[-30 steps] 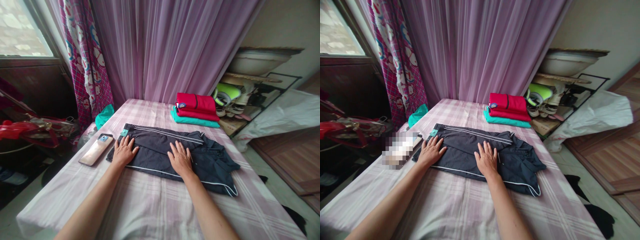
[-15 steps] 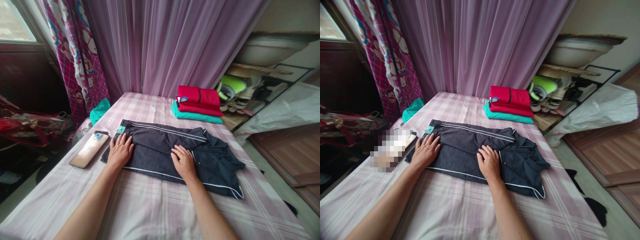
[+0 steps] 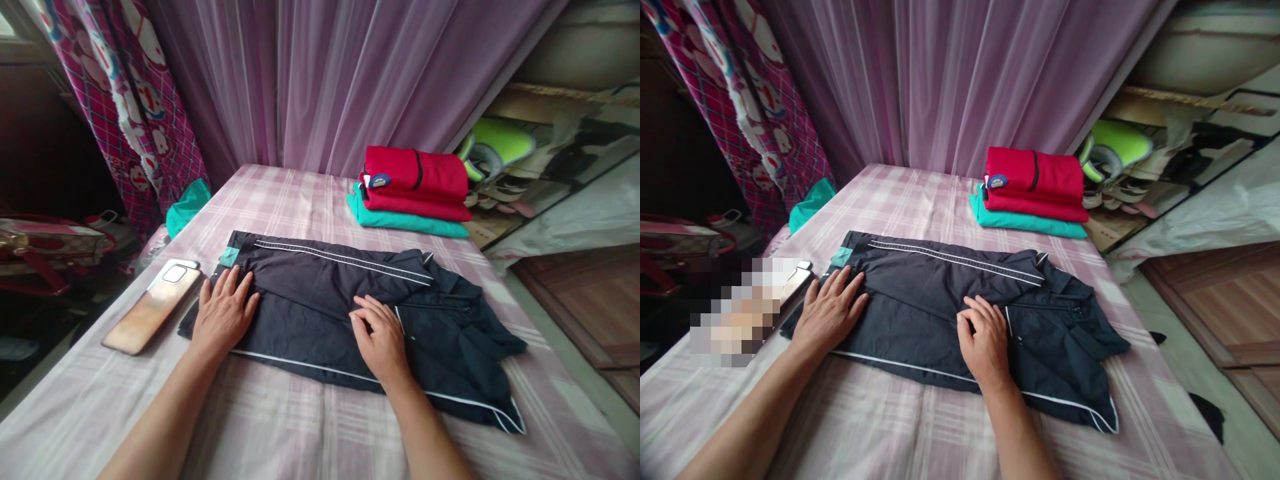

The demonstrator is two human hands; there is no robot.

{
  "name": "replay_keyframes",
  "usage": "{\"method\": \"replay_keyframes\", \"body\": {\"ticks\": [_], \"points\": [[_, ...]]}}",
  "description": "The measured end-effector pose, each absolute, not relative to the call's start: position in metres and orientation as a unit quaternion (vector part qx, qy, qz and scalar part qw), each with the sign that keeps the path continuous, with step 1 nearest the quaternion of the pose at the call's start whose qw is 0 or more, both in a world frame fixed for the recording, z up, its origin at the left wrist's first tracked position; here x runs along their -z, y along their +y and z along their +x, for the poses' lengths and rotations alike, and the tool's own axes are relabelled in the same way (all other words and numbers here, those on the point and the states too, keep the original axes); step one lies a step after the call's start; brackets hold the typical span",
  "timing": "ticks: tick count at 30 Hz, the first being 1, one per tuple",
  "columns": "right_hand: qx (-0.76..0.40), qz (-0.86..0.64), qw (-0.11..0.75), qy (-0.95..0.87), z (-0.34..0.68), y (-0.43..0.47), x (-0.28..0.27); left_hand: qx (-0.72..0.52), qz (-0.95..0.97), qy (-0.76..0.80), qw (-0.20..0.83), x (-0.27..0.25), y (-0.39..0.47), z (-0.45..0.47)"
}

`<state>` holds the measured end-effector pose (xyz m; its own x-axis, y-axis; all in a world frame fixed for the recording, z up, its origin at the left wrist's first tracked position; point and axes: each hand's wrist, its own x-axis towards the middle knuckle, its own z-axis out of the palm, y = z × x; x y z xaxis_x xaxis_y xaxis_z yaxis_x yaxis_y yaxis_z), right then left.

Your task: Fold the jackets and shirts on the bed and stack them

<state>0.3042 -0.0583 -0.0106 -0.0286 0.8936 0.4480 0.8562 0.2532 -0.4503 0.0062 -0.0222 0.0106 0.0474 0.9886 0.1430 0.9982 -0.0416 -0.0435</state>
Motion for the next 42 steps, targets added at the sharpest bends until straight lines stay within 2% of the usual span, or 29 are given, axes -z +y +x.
{"method": "replay_keyframes", "body": {"ticks": [22,31,42], "points": [[0.000,-0.600,0.344,-0.723,0.305,-0.058,0.018,0.065,-0.717,-0.690,0.071,-0.014,-0.025,0.010],[0.008,-0.583,0.354,-0.731,0.305,-0.057,0.022,0.108,-0.847,-0.520,-0.018,-0.025,0.005,0.089],[-0.006,-0.581,0.344,-0.737,0.305,-0.059,0.024,0.044,-0.762,-0.647,0.003,-0.012,0.055,0.039]]}}
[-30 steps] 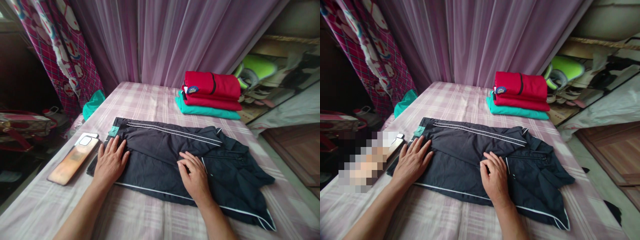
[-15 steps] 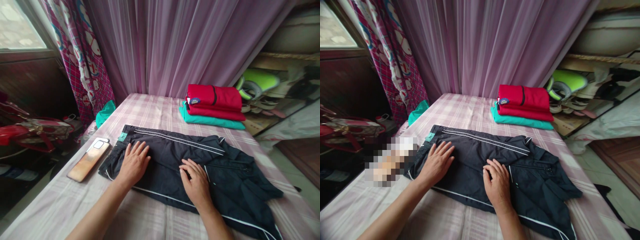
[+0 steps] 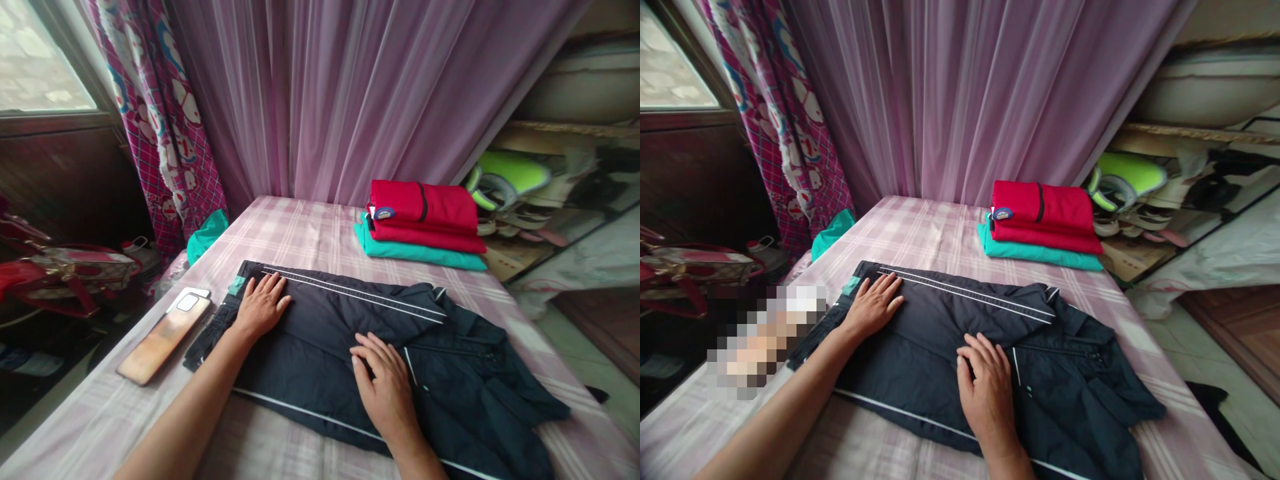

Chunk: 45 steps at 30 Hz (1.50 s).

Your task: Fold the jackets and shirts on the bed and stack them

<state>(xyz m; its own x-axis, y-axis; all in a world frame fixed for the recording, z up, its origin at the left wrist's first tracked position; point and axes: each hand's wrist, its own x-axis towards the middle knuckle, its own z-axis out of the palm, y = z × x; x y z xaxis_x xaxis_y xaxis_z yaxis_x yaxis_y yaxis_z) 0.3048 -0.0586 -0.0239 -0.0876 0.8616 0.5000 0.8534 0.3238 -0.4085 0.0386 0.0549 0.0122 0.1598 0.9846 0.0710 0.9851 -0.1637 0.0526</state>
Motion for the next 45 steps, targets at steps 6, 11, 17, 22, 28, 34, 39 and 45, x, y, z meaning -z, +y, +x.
{"method": "replay_keyframes", "body": {"ticks": [6,11,17,22,28,34,39,45], "points": [[-0.009,-0.593,0.335,-0.732,0.303,-0.059,0.020,0.043,-0.756,-0.652,0.019,-0.012,0.054,0.040],[-0.014,-0.597,0.332,-0.730,0.302,-0.059,0.017,0.045,-0.757,-0.651,0.025,-0.011,0.054,0.040],[-0.018,-0.607,0.325,-0.725,0.303,-0.044,-0.005,0.043,-0.758,-0.650,0.026,-0.011,0.055,0.040],[0.015,-0.594,0.325,-0.736,0.337,0.012,-0.034,0.052,-0.763,-0.643,0.036,-0.010,0.055,0.039],[0.025,-0.827,0.102,-0.553,0.421,0.085,-0.049,0.049,-0.761,-0.645,0.043,-0.009,0.055,0.038],[-0.115,-0.840,0.056,-0.527,0.466,0.112,-0.036,0.055,-0.762,-0.643,0.042,-0.007,0.057,0.037],[-0.056,-0.824,0.153,-0.542,0.473,0.104,-0.015,0.053,-0.761,-0.646,0.042,-0.007,0.057,0.037],[0.053,-0.791,0.202,-0.574,0.465,0.097,0.006,0.040,-0.757,-0.651,0.032,-0.011,0.057,0.040]]}}
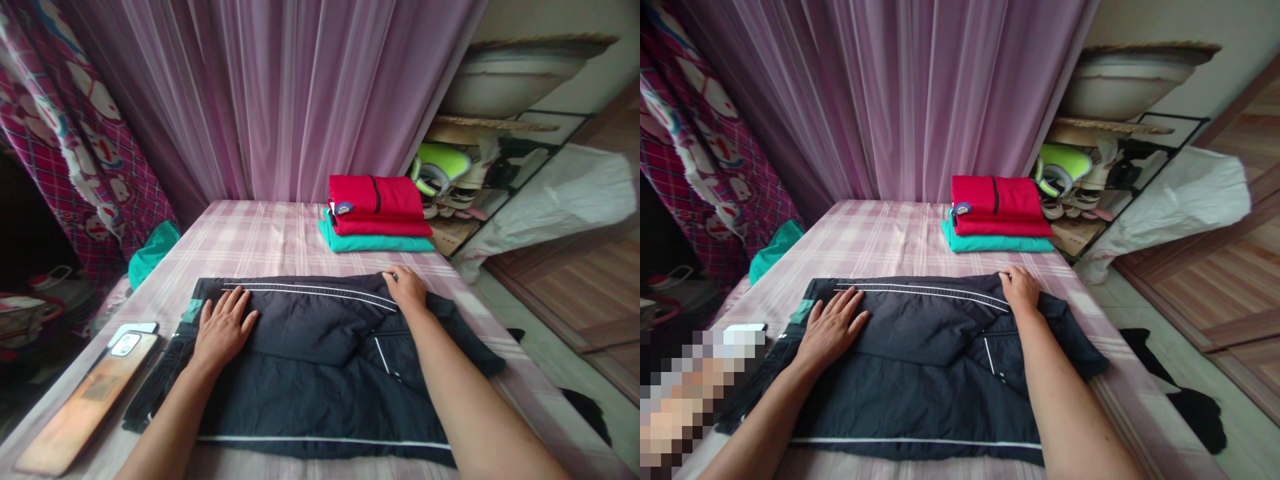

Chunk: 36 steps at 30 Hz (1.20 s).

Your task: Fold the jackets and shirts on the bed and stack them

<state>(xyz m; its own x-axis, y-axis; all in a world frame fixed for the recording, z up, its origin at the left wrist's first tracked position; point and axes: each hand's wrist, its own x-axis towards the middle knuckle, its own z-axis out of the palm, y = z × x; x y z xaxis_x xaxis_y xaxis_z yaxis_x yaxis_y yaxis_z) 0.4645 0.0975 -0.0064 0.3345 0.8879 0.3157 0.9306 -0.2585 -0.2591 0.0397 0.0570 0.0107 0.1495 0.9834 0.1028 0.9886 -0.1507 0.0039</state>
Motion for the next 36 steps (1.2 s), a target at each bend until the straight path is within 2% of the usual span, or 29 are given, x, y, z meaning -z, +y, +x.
{"method": "replay_keyframes", "body": {"ticks": [4,7,9,11,13,17,19,22,28,33,36], "points": [[0.003,-0.813,0.176,-0.555,0.466,0.103,-0.005,0.049,-0.760,-0.647,0.033,-0.011,0.057,0.040],[0.032,-0.784,0.235,-0.574,0.449,0.100,-0.030,0.050,-0.759,-0.648,0.030,-0.011,0.057,0.040],[0.050,-0.715,0.290,-0.634,0.424,0.091,-0.044,0.046,-0.758,-0.651,0.024,-0.011,0.056,0.040],[0.047,-0.638,0.302,-0.706,0.394,0.077,-0.049,0.043,-0.754,-0.655,0.020,-0.012,0.056,0.041],[0.035,-0.611,0.248,-0.751,0.369,0.063,-0.040,0.040,-0.751,-0.659,0.018,-0.013,0.055,0.042],[-0.005,-0.669,0.085,-0.738,0.352,0.048,-0.004,0.041,-0.750,-0.660,0.011,-0.013,0.054,0.042],[-0.015,-0.683,0.048,-0.729,0.355,0.049,0.005,0.047,-0.750,-0.660,0.006,-0.012,0.054,0.042],[-0.016,-0.695,0.058,-0.716,0.353,0.049,-0.001,0.059,-0.753,-0.656,0.002,-0.011,0.054,0.041],[0.035,-0.644,0.186,-0.741,0.314,0.026,-0.021,0.078,-0.754,-0.652,0.000,-0.010,0.053,0.041],[-0.034,-0.645,0.116,-0.755,0.293,0.013,-0.002,0.073,-0.755,-0.652,-0.005,-0.011,0.053,0.041],[-0.046,-0.650,0.109,-0.751,0.292,0.011,0.002,0.073,-0.755,-0.652,-0.001,-0.012,0.054,0.041]]}}
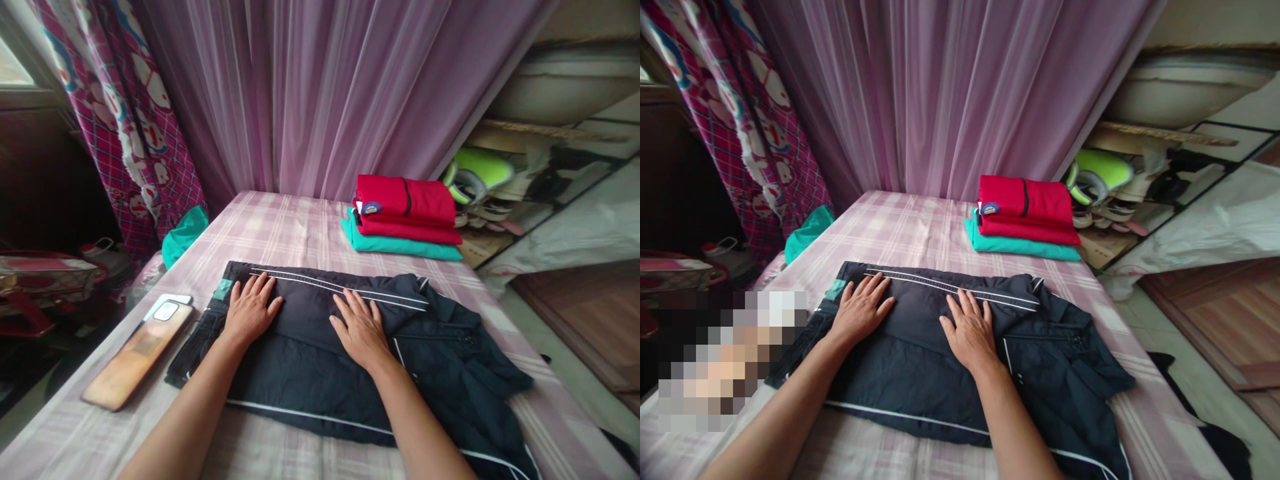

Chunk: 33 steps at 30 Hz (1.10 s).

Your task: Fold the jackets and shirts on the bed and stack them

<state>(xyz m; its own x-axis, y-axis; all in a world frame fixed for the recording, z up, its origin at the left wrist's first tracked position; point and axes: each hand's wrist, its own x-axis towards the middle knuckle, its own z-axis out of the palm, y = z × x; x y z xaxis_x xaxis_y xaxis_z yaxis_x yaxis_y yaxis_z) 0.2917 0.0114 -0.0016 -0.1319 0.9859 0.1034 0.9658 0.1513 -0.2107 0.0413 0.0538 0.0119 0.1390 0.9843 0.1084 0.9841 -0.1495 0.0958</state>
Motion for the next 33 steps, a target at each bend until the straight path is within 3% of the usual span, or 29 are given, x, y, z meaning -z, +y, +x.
{"method": "replay_keyframes", "body": {"ticks": [33], "points": [[-0.089,-0.652,0.167,-0.734,0.294,0.013,-0.006,-0.050,0.762,0.645,-0.025,-0.009,0.060,0.040]]}}
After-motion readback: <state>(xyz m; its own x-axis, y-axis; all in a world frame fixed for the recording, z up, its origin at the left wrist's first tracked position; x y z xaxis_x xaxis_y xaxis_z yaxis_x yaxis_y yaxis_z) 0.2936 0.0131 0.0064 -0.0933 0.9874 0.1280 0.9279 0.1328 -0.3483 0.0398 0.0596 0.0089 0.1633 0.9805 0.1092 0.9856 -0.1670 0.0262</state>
